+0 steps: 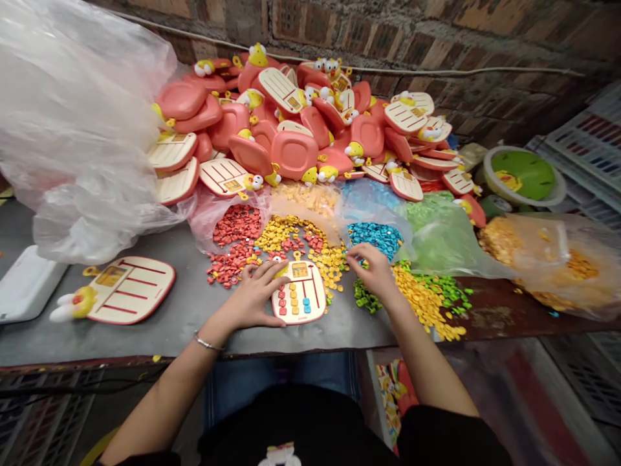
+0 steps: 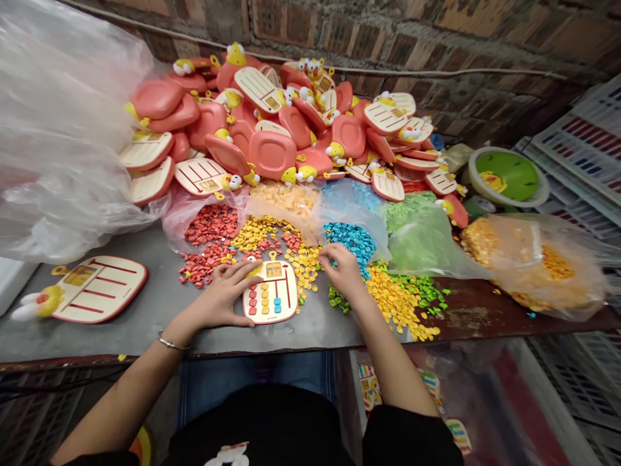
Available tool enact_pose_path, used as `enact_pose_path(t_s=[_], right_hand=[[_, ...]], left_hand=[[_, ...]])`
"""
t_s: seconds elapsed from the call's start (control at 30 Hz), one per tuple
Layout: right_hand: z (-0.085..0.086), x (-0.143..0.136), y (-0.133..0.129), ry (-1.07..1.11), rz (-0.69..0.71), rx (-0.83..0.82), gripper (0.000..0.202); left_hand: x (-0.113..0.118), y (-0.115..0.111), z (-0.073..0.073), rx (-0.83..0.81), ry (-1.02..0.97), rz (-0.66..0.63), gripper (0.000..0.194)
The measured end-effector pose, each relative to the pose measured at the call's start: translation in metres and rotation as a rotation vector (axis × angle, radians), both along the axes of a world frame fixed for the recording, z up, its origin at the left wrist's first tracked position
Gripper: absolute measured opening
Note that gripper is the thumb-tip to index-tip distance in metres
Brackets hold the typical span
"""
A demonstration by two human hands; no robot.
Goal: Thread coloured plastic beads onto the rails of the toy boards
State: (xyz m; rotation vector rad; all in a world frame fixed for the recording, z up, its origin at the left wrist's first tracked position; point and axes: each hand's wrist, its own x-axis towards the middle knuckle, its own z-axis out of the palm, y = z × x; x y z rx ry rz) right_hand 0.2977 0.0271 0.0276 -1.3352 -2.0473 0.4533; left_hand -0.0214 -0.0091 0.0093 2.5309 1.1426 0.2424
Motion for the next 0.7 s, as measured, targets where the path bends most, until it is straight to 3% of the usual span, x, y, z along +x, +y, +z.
enact_pose_path(t_s=[0.1, 0.2, 0.27, 0.47, 0.7], right_hand=[[-0.008, 0.021, 0.031, -0.340, -0.193, -0.085, 0.015], [-0.015, 0.022, 0.047, -0.609, -0.203, -0.176, 0.019], [-0.017, 0.019, 0.050, -0.667, -0.205, -0.192, 0.020], [-0.022, 0.029, 0.045, -0.583, -0.219, -0.217, 0.020], [-0.028, 0.050, 0.035, -0.108, -0.224, -0.026, 0.014]], left_hand=[[0.000, 0.000, 0.000, 0.002, 0.003, 0.001, 0.089], [0.000, 0.000, 0.001, -0.003, 0.001, 0.006, 0.088], [0.000, -0.001, 0.000, -0.008, 0.003, 0.002, 0.088], [0.000, -0.001, 0.001, -0.021, 0.018, 0.009, 0.089], [0.001, -0.002, 0.003, -0.016, 0.015, 0.000, 0.087]])
